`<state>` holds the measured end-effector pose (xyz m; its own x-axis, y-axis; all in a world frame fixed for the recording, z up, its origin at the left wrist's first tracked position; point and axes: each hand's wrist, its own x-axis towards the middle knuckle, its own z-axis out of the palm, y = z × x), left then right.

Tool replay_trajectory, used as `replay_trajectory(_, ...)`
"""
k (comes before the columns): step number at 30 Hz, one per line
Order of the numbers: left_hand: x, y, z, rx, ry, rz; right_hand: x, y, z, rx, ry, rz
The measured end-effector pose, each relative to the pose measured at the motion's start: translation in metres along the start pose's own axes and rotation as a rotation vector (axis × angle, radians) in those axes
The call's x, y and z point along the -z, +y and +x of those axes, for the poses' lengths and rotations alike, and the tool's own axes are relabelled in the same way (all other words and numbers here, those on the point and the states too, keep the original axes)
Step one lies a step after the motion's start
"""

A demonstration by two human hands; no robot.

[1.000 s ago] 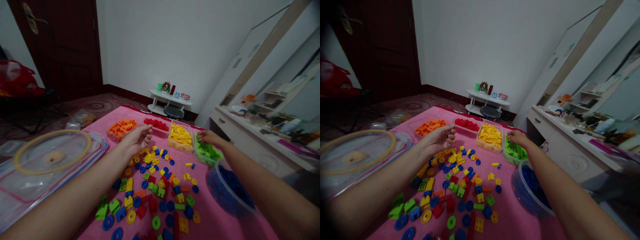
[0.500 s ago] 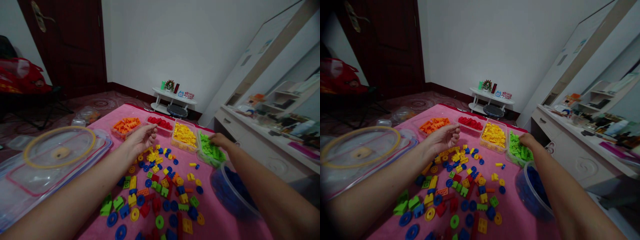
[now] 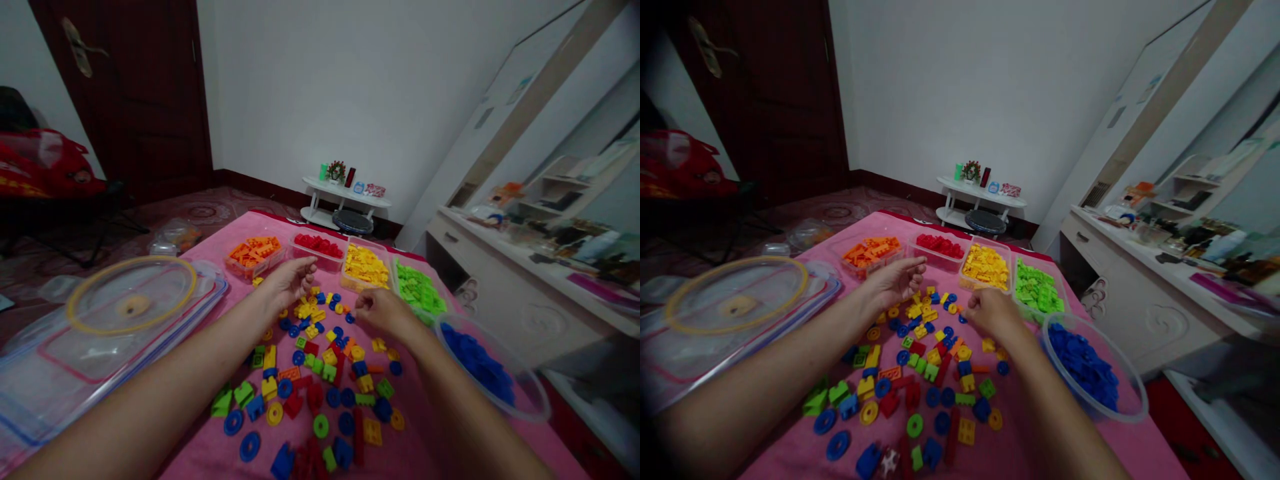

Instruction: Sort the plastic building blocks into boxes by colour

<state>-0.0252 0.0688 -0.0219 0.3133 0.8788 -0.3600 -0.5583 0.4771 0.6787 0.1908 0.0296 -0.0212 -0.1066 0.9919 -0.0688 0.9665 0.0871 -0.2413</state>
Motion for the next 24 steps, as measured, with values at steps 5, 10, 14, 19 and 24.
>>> replay_trajectory(5, 0.002, -0.014, 0.004, -0.21, -0.008, 0.22, -0.03, -0.005, -0.001, -0.066, 0.068, -0.094)
replay_trajectory(10, 0.007, -0.032, 0.014, -0.454, -0.027, 0.649, -0.019, -0.01, 0.01, -0.035, 0.067, -0.158)
replay_trajectory(14, 0.017, -0.042, 0.021, -0.72, -0.02, 1.109, -0.018, -0.027, 0.026, 0.009, 0.129, -0.18)
replay_trajectory(19, 0.023, -0.047, 0.016, -0.789, -0.113, 1.486, -0.028, -0.035, 0.041, -0.012, 0.079, -0.213)
replay_trajectory(24, 0.022, -0.05, 0.016, -0.742, -0.083, 1.502, -0.026, -0.03, 0.036, -0.059, 0.093, -0.242)
